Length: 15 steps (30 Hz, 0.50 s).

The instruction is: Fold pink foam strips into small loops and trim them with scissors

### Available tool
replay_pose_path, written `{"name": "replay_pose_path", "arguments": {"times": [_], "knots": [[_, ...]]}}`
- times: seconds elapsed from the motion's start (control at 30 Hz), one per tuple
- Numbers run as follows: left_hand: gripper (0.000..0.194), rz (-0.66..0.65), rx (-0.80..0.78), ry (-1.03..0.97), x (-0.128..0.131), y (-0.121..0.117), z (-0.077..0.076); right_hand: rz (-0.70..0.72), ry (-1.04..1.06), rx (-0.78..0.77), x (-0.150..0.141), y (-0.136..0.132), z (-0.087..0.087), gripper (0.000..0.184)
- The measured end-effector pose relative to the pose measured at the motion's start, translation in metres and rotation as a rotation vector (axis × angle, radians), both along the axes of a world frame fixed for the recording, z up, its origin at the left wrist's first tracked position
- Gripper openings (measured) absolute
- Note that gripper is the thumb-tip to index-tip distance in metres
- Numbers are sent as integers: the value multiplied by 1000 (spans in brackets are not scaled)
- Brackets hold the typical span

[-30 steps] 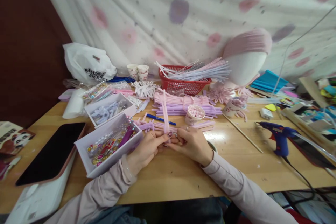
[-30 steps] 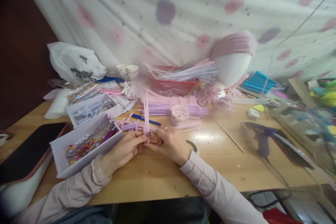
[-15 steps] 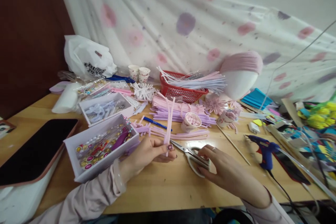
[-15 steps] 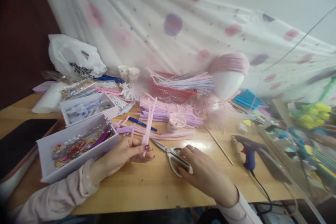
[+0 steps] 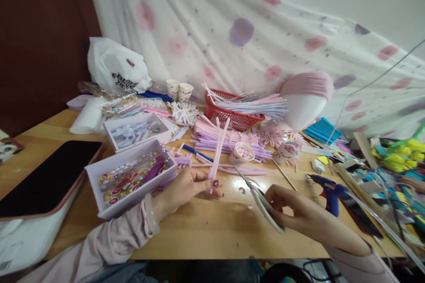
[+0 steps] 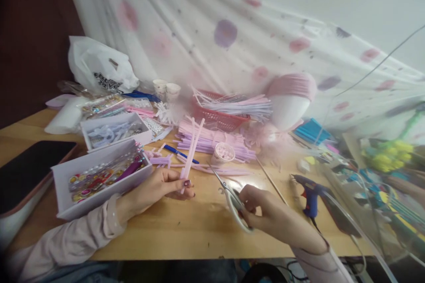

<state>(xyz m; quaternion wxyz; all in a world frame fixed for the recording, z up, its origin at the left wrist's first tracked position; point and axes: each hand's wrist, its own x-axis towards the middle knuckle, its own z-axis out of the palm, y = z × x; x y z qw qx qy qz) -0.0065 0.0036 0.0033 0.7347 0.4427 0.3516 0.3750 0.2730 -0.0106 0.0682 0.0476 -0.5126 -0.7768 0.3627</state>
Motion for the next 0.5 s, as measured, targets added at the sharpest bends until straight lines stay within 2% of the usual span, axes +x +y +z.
{"name": "replay_pose_path", "arguments": {"times": [0.1,0.13,0.2,0.33,0.5], "knots": [[33,7,1,-23,1,0,2,-3,412,-412,4,-2,1,32],[32,13,-3,-26,1,1,2,3,530,-504,2,-2,-1,38],[32,25,-12,-41,1,1,1,28,705,-581,-3,-1,-10,50],[31,42,-52,-85,-1,0,2,106,748,-493,-19,6,-21,57],[32,24,-113,-145,-3,-1,8,271,629,-291,-35,25,-13,60]]}}
